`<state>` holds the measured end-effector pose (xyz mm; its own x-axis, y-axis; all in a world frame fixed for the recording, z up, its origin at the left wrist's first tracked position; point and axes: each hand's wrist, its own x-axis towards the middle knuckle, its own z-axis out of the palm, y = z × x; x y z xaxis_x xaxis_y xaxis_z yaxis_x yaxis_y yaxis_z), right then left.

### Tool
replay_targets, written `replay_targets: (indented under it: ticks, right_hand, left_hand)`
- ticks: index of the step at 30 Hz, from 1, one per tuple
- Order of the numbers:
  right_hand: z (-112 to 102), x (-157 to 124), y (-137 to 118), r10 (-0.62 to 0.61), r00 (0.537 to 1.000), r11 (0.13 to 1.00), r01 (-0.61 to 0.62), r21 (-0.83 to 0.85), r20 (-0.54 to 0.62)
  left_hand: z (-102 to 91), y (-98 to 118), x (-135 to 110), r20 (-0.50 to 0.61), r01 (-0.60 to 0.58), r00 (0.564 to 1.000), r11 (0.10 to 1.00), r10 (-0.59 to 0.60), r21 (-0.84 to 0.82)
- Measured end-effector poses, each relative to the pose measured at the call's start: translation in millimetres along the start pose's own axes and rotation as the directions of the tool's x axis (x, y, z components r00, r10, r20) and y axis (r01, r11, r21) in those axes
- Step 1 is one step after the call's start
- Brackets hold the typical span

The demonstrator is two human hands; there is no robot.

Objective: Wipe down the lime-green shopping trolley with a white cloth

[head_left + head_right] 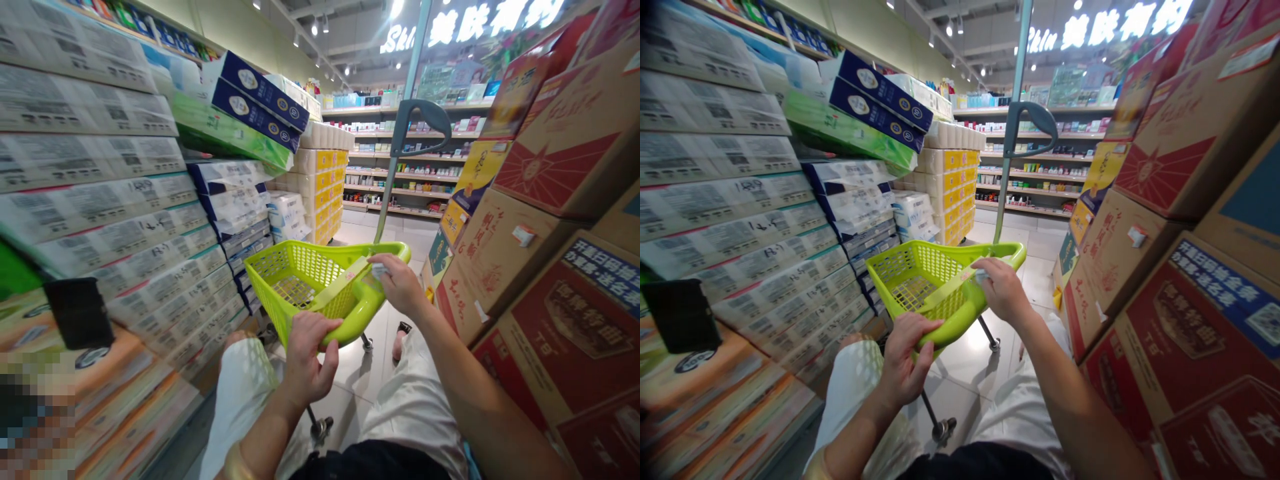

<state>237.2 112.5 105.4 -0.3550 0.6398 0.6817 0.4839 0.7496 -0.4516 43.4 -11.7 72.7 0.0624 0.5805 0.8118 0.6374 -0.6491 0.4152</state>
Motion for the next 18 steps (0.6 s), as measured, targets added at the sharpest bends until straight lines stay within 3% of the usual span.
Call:
replay_targets:
  ticks: [3, 9, 15, 18]
  right_hand:
    - [-1, 6, 8, 0.139, 0.989, 0.985, -0.144, -0.098, -0.06]
    - [5, 3, -24, -0.02, 0.988, 1.0, 0.023, -0.019, 0.153]
    - [-3, 15, -8, 0.155, 0.98, 0.985, -0.145, -0.089, 0.121]
    - [0, 14, -21, 0.095, 0.977, 0.991, -0.075, -0.107, 0.193]
  left_hand:
    - [-3.1, 0, -2, -0.013, -0.003, 1.0, 1.0, 0.003, -0.011]
    - [-8.0, -1, -7, -0.022, 0.008, 1.0, 1.0, -0.008, -0.01]
    - [-14.1, -1, -9, -0.021, 0.032, 0.999, 0.999, -0.032, -0.003]
    - [-14.0, 0, -10, -0.03, 0.055, 0.998, 0.998, -0.055, -0.006]
